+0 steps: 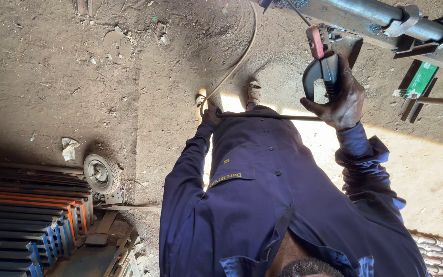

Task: The person welds joints on a metal frame using a handheld welding torch. They repeatedly position the torch, create welds with visible sparks, and reposition the frame to access different joints.

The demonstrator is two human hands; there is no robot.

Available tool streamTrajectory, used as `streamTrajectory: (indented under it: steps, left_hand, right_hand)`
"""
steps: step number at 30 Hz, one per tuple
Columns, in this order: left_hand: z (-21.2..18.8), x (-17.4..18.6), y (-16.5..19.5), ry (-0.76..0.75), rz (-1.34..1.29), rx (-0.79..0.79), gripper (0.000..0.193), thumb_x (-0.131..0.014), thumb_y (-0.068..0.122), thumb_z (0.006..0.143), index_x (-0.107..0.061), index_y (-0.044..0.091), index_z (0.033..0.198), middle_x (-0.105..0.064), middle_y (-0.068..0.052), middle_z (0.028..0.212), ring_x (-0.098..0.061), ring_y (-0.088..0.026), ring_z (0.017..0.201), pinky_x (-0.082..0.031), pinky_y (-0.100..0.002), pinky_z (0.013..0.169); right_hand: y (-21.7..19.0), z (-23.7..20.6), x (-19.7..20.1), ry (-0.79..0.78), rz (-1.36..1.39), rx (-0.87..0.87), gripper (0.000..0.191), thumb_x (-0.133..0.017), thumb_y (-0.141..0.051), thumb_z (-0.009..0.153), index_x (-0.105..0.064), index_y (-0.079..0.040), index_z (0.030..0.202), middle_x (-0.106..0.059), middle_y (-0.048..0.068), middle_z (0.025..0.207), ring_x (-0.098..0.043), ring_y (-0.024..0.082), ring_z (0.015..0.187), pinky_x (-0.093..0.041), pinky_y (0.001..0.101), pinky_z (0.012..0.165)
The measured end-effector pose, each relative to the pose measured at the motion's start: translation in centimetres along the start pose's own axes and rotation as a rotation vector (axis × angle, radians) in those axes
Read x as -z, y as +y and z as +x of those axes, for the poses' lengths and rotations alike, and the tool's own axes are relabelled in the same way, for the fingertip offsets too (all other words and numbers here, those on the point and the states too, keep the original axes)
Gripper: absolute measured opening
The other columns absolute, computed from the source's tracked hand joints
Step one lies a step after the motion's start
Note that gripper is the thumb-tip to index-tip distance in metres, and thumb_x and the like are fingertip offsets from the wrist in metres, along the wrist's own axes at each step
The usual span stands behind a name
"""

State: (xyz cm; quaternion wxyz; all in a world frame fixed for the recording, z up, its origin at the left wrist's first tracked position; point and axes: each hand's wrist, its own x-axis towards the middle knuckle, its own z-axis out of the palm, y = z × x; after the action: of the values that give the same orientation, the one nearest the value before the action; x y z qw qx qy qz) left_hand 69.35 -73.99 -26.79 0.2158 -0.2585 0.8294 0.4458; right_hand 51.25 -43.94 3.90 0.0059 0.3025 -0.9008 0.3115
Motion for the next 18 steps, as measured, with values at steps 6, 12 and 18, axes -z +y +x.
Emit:
streamTrajectory:
  steps: [6,12,18]
  left_hand:
    - [-0.07,0.05,0.19,0.021,0.024,-0.011,0.033,-0.088,0.028,0.074,-0.075,0.009,0.098,-0.076,-0.015,0.091,-0.074,-0.03,0.088,-0.059,-0.039,0.082]
    - [-0.41,-0.09,0.26,0.065,-0.025,-0.039,0.035,-0.089,0.028,0.072,-0.073,0.007,0.095,-0.075,-0.015,0.089,-0.074,-0.03,0.087,-0.059,-0.039,0.08]
    - [-0.42,0.32,0.33,0.049,-0.002,-0.072,0.035,-0.091,0.029,0.072,-0.072,0.006,0.091,-0.075,-0.015,0.085,-0.075,-0.03,0.084,-0.059,-0.039,0.077]
  right_hand:
    - [-0.07,0.04,0.22,-0.009,-0.008,-0.008,0.116,-0.101,-0.03,0.075,-0.034,0.004,0.163,-0.071,0.026,0.127,-0.075,0.037,0.115,-0.063,0.0436,0.099]
    - [-0.2,0.0,0.36,-0.012,-0.061,-0.025,0.116,-0.101,-0.033,0.072,-0.036,0.001,0.163,-0.072,0.026,0.126,-0.076,0.038,0.111,-0.063,0.0431,0.097]
    - [-0.35,-0.01,0.38,-0.008,-0.041,-0.01,0.115,-0.101,-0.032,0.074,-0.035,0.003,0.161,-0.072,0.026,0.123,-0.075,0.038,0.111,-0.063,0.0435,0.096]
